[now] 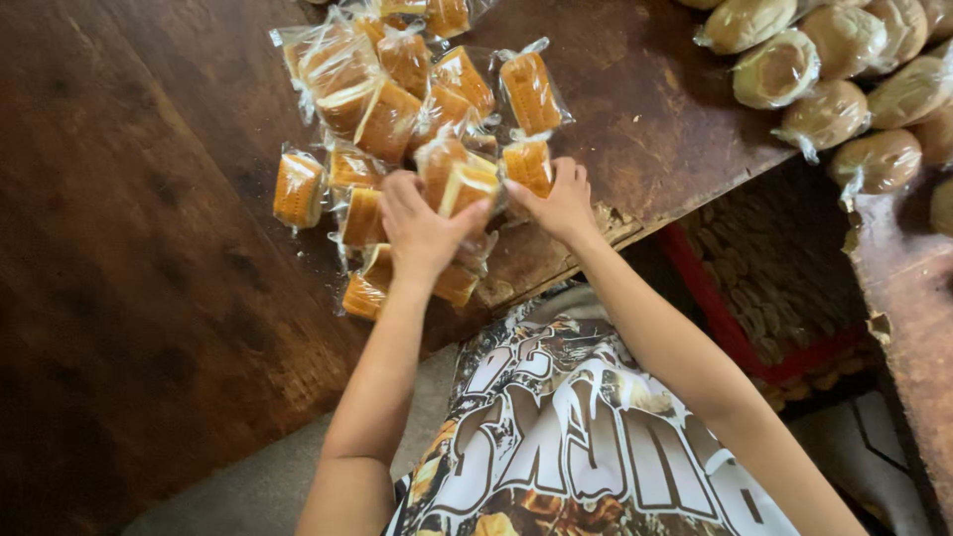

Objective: The person sorts and organizes various packaged bread products on a table by hand, moving wrapped buns and sliced bread pieces into different piles and alignments.

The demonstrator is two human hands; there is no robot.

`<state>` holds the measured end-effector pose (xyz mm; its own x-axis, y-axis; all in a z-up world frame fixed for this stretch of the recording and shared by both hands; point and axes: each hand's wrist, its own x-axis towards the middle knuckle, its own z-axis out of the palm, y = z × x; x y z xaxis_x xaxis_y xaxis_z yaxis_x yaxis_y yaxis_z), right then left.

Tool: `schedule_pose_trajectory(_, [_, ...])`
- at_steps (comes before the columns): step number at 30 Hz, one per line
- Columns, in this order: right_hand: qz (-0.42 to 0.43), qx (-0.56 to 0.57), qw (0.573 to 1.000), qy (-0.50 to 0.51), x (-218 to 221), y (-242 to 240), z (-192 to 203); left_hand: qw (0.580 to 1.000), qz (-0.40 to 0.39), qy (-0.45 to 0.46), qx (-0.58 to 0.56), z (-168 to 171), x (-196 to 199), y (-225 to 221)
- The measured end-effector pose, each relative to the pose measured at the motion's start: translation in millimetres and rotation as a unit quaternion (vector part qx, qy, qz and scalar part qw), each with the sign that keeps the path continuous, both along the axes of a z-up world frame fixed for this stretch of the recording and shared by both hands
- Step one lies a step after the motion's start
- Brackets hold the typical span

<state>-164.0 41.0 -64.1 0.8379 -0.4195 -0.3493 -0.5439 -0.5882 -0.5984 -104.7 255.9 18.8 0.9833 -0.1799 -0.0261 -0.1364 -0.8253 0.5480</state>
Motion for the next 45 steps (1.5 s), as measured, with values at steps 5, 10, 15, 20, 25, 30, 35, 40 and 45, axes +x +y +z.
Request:
schedule_pose_trajectory(5, [-0.041, 0.241, 0.965, -0.099, -6, 15, -3, 0.989, -0.041, -0.071, -0.125, -13, -20, -21])
schedule_pose_trajectory(10, [-0.067, 0.187, 0.975, -0.1, -9, -7, 56, 0.978, -0.067, -0.096, -0.171, 0, -19, -26])
schedule_pose_trajectory(15, [0.098, -0.154, 0.983, 0.01, -2, -43, 64, 0.969, -0.066, -0.011, -0.237, 5, -7, -19])
schedule_pose_trajectory(20, [-0.041, 0.181, 0.982, 0.018, 24, -69, 43, 0.797, 0.034, 0.259, -0.545, -23, 6, -8])
schedule_pose_trajectory(25, [0.032, 0.088, 0.996, 0.004, 97, -61, 26, 0.562, -0.006, 0.35, -0.749, -23, 12, 8])
schedule_pose_trajectory(30, [0.091, 0.012, 0.996, -0.02, 104, -22, 26, 0.523, 0.031, 0.348, -0.778, -15, -8, 34])
schedule_pose_trajectory(35, [0.1, 0.005, 0.991, -0.092, 92, -26, 12, 0.524, 0.095, 0.26, -0.806, -20, -33, 41])
schedule_pose_trajectory(40, [0.064, 0.18, 0.974, -0.12, 63, -57, 13, 0.541, 0.188, 0.268, -0.775, -18, -46, 19])
schedule_pose_trajectory(45, [-0.051, 0.602, 0.784, -0.141, -68, -124, 69, 0.564, 0.071, 0.397, -0.721, 4, -52, -59])
